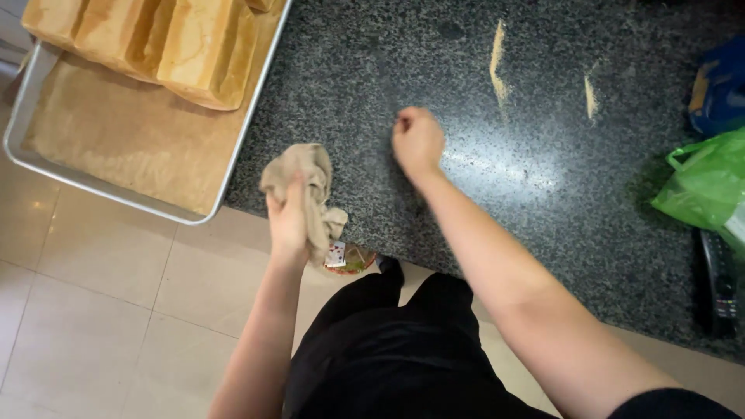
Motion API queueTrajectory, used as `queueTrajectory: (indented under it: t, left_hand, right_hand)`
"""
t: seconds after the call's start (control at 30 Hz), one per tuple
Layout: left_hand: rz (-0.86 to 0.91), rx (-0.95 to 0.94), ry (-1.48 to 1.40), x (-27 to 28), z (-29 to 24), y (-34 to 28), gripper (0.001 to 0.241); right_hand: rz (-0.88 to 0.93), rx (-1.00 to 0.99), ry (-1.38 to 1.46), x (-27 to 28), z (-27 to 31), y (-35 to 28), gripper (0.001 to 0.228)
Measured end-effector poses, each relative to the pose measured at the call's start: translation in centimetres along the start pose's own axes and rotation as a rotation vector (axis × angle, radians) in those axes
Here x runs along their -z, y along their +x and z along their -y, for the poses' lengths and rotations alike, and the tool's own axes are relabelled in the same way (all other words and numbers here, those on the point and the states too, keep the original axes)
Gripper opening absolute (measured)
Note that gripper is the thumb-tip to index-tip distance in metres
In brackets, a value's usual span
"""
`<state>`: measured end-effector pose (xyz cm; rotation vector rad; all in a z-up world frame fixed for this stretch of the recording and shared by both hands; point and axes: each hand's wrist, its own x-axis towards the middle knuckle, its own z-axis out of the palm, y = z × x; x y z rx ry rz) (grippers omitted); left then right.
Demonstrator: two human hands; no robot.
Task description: Pouring whipping cream into a bowl, mixing it with previously whipped cream, and cleaning the countertop.
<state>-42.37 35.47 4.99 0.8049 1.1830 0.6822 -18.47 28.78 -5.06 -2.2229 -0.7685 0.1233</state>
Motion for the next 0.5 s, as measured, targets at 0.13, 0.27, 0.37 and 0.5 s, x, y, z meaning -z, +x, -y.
queueTrajectory:
  t: [0.13, 0.27, 0.37, 0.5]
  left_hand:
    - [0.116, -0.213, 0.352, -2.3, 1.9, 2.9, 0.072]
    - [0.01, -0.464, 0.923, -4.7, 2.8, 5.6, 0.078]
    - [-0.043, -0.757, 1.312, -6.1, 3.1, 6.9, 0.061]
    - [-0.119, -0.824, 1.392, -6.4, 4.0, 7.5, 0.06]
  right_hand:
    - [-0.097, -0.154, -0.057, 3.6, -5.3, 0.3, 0.013]
    - [-0.15, -0.214, -0.076, 7.6, -7.0, -1.7, 0.013]
    - [-0.203, -0.246, -0.078, 9.7, -6.2, -3.2, 0.015]
    - [-0.133, -0.163, -0.032, 9.3, -3.4, -4.2, 0.017]
